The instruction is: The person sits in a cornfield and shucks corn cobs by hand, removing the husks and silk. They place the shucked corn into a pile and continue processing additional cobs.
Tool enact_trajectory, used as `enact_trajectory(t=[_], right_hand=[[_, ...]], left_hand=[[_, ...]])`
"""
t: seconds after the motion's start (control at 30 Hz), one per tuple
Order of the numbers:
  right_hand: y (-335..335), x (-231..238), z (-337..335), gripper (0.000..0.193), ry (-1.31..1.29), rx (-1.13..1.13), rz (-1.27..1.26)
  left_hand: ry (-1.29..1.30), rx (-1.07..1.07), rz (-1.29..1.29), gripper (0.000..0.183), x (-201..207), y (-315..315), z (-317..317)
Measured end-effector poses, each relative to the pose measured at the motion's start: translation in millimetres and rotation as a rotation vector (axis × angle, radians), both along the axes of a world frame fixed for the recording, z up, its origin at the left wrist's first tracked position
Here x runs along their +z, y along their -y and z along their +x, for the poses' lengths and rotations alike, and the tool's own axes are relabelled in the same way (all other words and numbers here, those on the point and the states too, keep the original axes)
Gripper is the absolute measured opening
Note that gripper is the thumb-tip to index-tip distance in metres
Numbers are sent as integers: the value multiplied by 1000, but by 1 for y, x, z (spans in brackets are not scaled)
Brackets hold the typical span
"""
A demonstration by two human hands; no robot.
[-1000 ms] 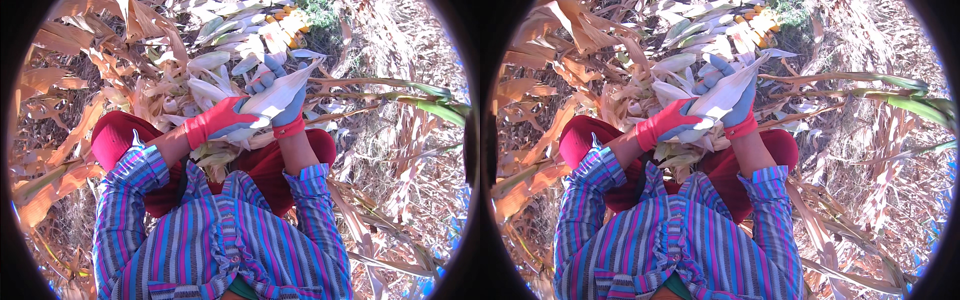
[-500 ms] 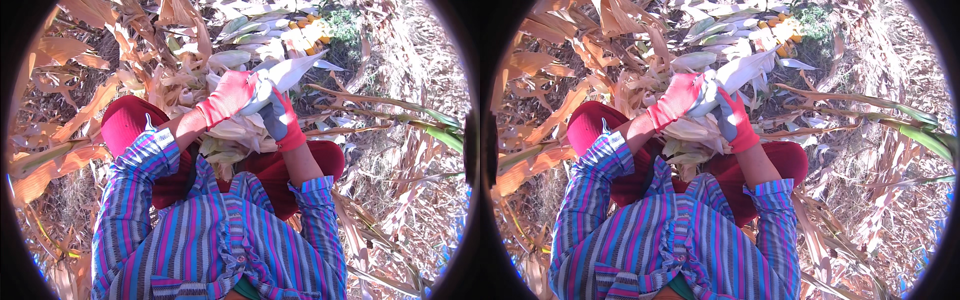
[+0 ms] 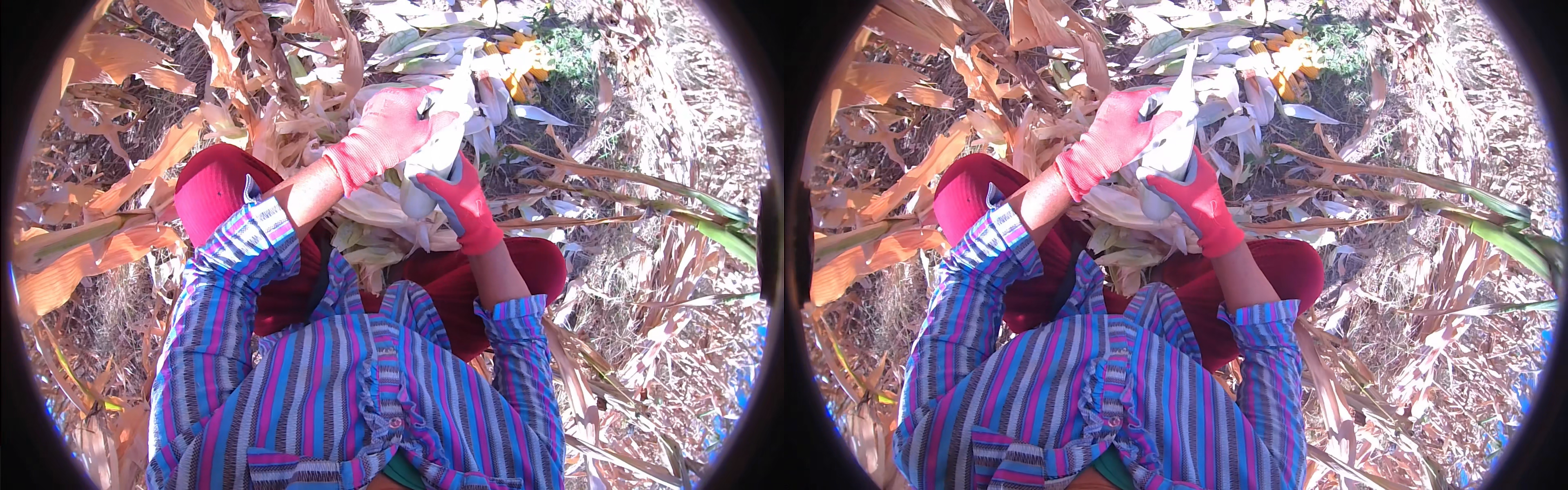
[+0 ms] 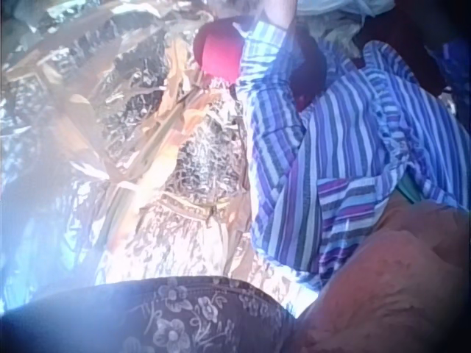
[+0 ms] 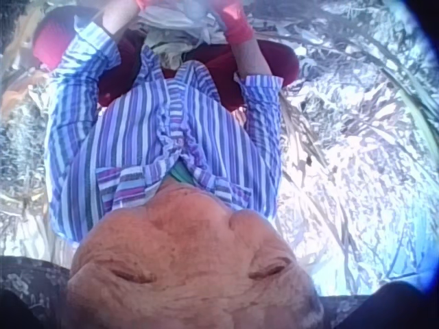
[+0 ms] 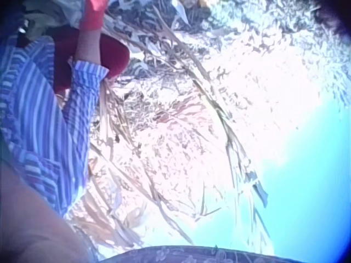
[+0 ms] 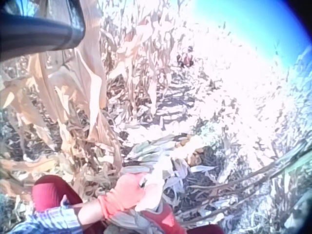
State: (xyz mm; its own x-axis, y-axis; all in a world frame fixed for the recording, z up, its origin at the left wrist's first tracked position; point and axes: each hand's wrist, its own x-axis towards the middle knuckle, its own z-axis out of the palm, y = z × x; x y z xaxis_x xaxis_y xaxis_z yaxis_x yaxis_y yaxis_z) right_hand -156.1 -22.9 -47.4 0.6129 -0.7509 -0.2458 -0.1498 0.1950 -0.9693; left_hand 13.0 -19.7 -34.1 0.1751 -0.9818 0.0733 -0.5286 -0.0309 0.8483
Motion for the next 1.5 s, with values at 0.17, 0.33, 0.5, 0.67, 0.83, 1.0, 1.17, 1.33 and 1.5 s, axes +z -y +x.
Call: enact_trajectory(t=[0.17,0.33,0.5,0.67,0.83,1.0,1.17,1.33,1.5], right_hand=[[4,-3,0,55,-39,-13,-74],[5,-2,-3,59,-53,1,-51],[4,-3,-5,59,-96,21,-37],[9,-8,-12,59,146,7,176],[13,-23,-9,53,315,4,250],[12,-20,-3,56,484,-98,383],[31,10,-4,68,764,-337,588],[76,10,-44,58,779,-606,303],[82,23,-66,48,751,-780,320]], left_hand=[[0,59,-247,32,-1,-2,1],[-32,96,-269,20,11,-3,5],[-122,127,-178,16,7,-2,9],[-603,272,164,16,2,2,14],[-1070,284,150,20,4,1,17],[-1175,278,0,19,-5,4,10],[-1371,251,-32,16,1,5,16],[-1347,343,-94,27,6,2,32],[-1250,413,73,18,0,2,25]])
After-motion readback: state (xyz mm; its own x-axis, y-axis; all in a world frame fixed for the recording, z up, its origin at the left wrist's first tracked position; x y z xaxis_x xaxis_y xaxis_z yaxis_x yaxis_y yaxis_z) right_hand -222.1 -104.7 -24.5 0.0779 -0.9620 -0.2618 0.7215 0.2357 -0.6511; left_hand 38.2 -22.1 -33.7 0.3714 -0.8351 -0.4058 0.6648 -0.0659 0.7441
